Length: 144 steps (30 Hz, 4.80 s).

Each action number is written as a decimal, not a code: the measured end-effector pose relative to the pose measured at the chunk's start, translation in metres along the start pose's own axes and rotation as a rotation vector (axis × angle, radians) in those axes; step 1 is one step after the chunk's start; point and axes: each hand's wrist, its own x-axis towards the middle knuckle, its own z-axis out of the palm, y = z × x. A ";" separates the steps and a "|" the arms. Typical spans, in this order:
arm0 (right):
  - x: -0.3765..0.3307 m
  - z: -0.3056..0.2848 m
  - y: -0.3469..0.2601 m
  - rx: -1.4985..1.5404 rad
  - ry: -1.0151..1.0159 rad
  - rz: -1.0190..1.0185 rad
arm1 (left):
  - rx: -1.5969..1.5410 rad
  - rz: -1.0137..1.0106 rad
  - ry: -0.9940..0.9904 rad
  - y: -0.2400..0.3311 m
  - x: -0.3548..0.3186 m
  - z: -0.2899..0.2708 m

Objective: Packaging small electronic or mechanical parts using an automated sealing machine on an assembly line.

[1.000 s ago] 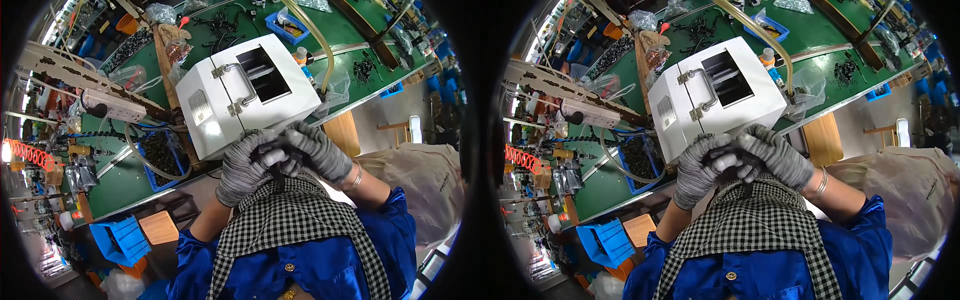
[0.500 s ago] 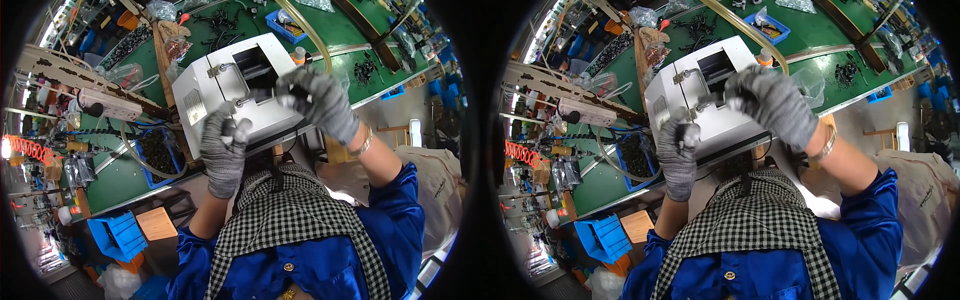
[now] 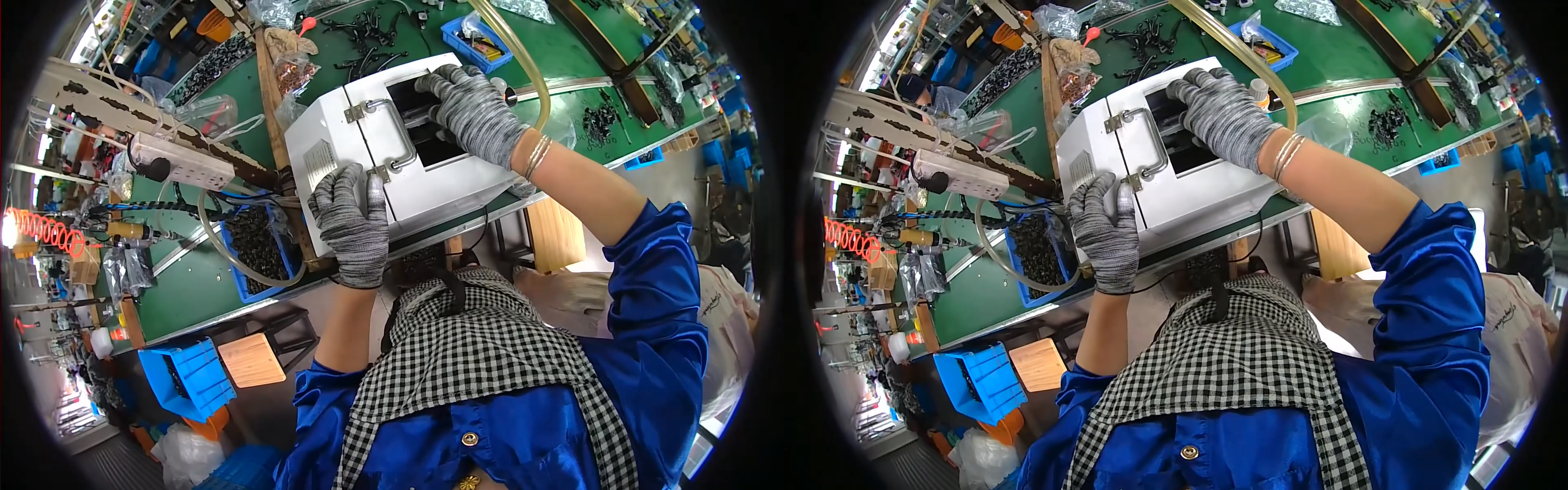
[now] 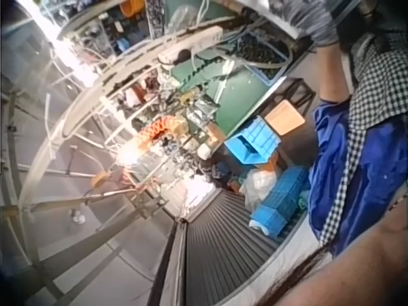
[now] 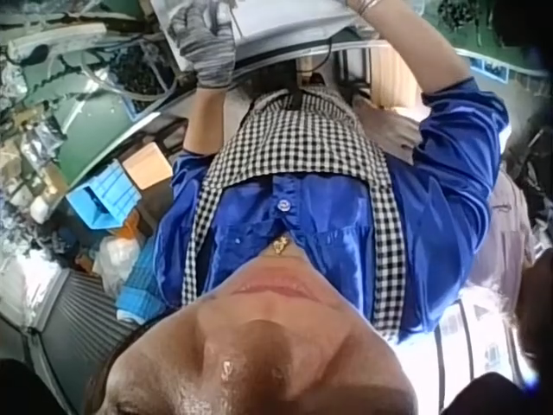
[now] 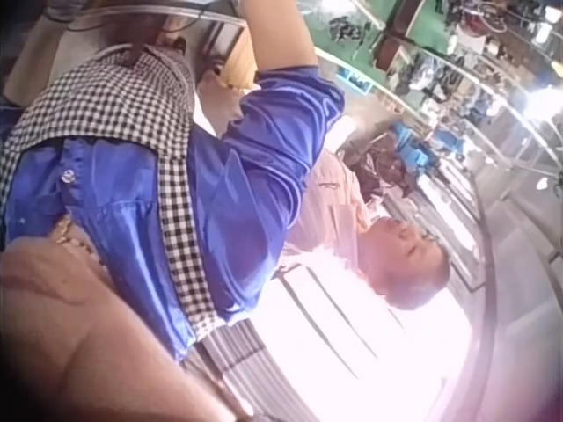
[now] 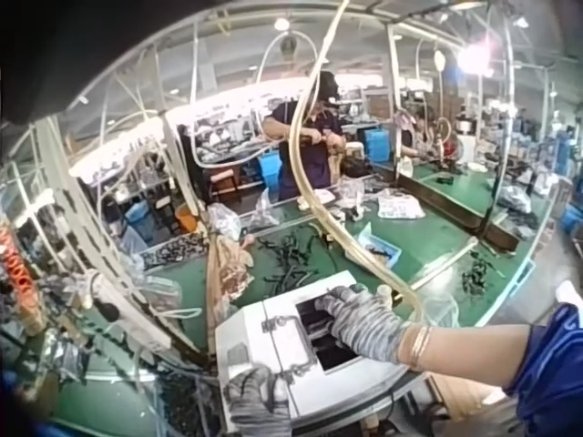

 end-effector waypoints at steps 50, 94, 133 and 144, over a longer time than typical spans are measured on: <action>0.013 -0.023 -0.018 0.309 -0.210 0.141 | 0.054 0.081 0.031 0.008 0.002 -0.003; 0.030 -0.001 -0.019 -0.043 -0.215 0.133 | -0.043 0.018 0.103 -0.006 0.000 0.001; -0.180 0.006 -0.008 2.294 0.069 0.540 | -0.558 0.218 -0.274 0.090 -0.012 -0.005; -0.261 -0.005 0.025 2.135 0.464 1.058 | -1.079 -0.159 -0.592 0.228 -0.035 0.112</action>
